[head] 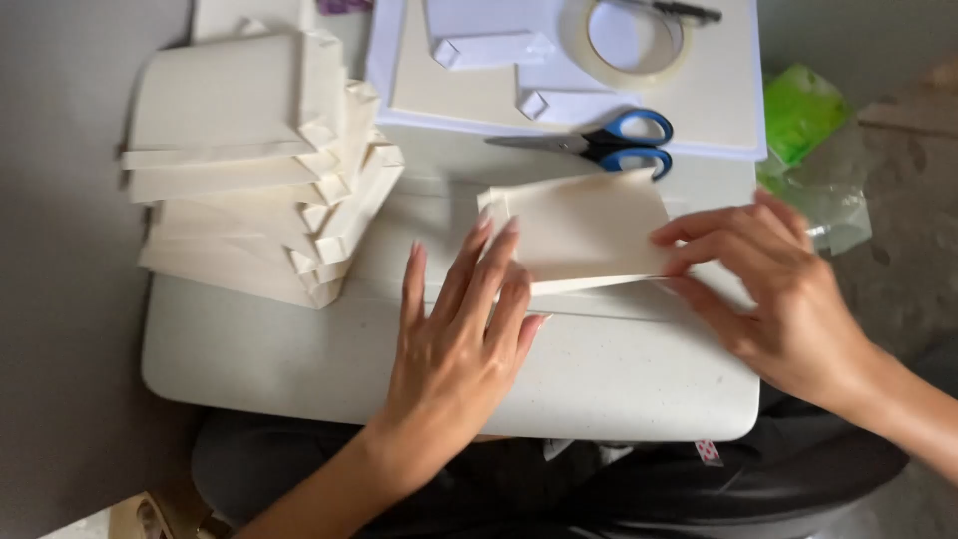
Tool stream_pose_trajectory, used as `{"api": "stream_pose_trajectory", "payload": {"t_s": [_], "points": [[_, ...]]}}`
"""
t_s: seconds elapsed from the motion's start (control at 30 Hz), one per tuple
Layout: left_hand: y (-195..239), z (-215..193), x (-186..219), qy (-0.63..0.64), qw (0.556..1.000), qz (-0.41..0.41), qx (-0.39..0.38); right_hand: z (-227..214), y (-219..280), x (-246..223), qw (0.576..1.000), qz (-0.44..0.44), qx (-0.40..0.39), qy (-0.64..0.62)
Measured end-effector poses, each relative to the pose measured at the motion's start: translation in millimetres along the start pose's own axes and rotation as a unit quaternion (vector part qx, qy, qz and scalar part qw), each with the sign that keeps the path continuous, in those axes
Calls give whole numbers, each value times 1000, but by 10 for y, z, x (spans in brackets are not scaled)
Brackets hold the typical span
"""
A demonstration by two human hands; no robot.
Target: Folding and creasing paper to create small bags or envelopes on a white table.
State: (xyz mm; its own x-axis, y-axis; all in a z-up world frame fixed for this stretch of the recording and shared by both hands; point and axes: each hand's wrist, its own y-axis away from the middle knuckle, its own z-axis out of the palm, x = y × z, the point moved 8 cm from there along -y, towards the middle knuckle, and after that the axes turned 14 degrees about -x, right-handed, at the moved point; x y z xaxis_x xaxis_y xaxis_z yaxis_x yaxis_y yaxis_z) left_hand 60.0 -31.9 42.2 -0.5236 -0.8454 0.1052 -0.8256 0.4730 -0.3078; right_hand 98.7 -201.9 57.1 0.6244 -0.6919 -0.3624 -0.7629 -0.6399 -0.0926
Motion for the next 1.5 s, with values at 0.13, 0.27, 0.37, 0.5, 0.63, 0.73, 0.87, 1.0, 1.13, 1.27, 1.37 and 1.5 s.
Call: {"api": "stream_pose_trajectory", "payload": {"t_s": [0.13,0.27,0.37,0.5,0.63,0.73,0.87,1.0,1.13,1.27,1.37,1.5], "points": [[-104,-404,-132,237,963,80,105,-358,16,-188,998,-28,41,-30],[-226,-585,-252,507,855,51,97,-651,-84,-212,988,33,82,-127],[-250,-548,-305,541,834,13,104,-540,-179,-20,967,65,56,-241],[-245,-463,-345,541,836,-4,87,-323,-310,49,932,84,43,-349],[-210,-337,-466,562,825,-12,63,-191,-325,224,926,115,41,-358],[-214,-181,-548,594,804,-33,11,-15,-349,368,896,130,29,-424],[-224,-45,-596,636,771,-31,-7,101,-358,483,853,128,39,-505],[-237,-41,-570,684,729,-16,-18,27,-366,331,878,10,31,-478],[-270,-42,-484,690,716,-52,-90,-175,-348,8,964,-61,54,-255],[-249,-112,-391,675,728,-73,-101,-298,-224,-329,967,-228,76,-90],[-200,-232,-342,623,781,-4,-34,-283,-165,-366,961,-261,67,-56],[-121,-337,-352,530,847,-10,29,-240,-206,-207,958,-225,74,-160]]}}
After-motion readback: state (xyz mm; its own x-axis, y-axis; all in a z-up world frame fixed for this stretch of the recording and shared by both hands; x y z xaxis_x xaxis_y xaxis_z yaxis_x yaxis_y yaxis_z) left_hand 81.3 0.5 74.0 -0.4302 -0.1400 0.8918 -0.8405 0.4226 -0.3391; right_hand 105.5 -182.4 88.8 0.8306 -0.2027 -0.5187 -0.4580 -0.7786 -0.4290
